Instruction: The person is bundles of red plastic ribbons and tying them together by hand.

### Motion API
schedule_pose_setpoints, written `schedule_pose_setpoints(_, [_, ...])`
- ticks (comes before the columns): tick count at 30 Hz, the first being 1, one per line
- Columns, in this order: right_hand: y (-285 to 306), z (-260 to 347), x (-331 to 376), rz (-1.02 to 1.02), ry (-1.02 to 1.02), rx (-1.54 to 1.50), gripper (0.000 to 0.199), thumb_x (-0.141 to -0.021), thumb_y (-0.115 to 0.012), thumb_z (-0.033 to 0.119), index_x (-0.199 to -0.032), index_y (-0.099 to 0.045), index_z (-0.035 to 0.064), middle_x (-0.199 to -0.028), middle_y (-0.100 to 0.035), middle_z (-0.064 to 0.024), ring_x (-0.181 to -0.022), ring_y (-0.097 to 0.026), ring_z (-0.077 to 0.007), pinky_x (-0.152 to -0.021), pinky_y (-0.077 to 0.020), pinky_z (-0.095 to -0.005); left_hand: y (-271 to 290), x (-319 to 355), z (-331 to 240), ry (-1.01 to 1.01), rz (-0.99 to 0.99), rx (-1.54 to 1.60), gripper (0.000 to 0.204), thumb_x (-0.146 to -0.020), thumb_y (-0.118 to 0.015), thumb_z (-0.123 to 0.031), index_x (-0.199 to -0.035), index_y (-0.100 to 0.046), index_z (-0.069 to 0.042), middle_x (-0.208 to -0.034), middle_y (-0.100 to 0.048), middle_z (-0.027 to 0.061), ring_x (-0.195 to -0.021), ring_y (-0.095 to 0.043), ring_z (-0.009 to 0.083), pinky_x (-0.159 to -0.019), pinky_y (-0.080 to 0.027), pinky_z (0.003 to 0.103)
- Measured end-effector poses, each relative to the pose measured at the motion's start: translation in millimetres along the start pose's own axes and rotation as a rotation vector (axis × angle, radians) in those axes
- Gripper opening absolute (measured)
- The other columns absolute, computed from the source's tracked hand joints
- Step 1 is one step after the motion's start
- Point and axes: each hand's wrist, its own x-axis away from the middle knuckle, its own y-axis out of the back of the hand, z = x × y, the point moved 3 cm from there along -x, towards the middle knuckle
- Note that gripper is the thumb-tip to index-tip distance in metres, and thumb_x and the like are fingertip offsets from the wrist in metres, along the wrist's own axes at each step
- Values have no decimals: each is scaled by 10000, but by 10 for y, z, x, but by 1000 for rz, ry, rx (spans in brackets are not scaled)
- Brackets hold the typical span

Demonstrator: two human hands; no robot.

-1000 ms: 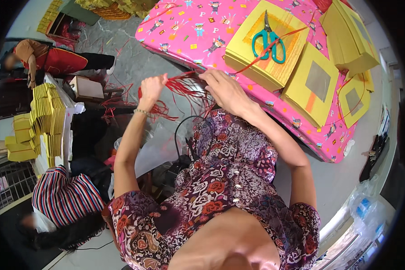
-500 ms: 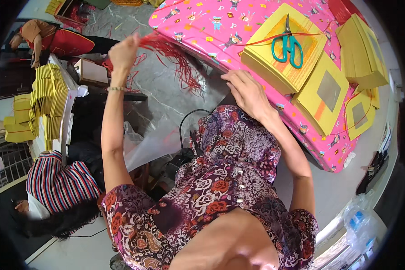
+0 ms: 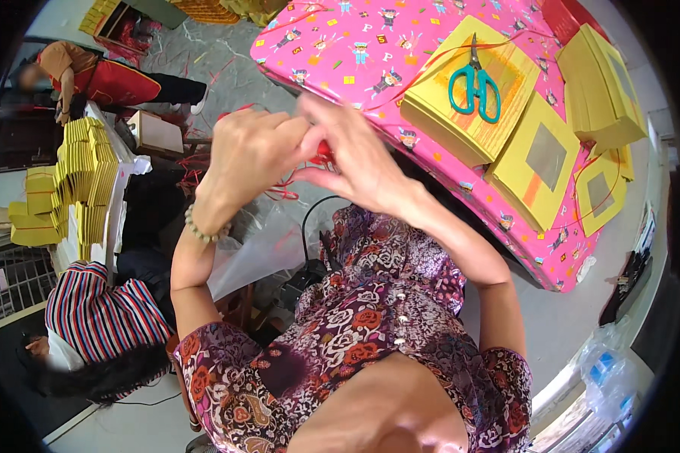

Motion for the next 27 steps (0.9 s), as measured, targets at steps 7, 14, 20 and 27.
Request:
schedule_pose_setpoints(7, [437, 120, 116, 346, -270, -298, 165, -914, -540, 145, -1015, -495, 21, -714, -538, -124, -671, -577, -289, -612, -433, -380, 808, 48, 230, -30, -447, -88, 289, -832, -647, -170, -601, -540, -32, -573, -521, 89, -508, -529, 247, -482, -411, 337])
schedule_pose_setpoints(14, [1140, 117, 485, 554, -401, -169, 281, -956, -494, 314, -917, -461, 38, -662, -474, -175, -660, -543, -366, -577, -386, -447, 817, 655, 1068, 314, -575, -199, 385, -967, -485, -175, -635, -506, 19, -521, -385, 75, -445, -371, 147, -441, -303, 277])
schedule_pose_setpoints(20, [1661, 190, 607, 539, -551, -75, 288, -951, -488, 311, -930, -495, 23, -712, -506, -196, -706, -551, -385, -617, -405, -449, -71, 1223, 1847, 704, -491, 179, 338, -940, -567, -230, -743, -590, 44, -586, -507, 14, -563, -416, 81, -523, -404, 282])
schedule_pose_setpoints(27, [1307, 9, 529, 561, -449, 88, 289, -956, -457, 299, -934, -494, 13, -686, -529, -211, -708, -547, -417, -633, -410, -479, -662, 486, 868, 388, 40, 173, 236, -933, -483, -198, -1031, -641, -53, -997, -635, 150, -917, -581, 336, -826, -443, 416])
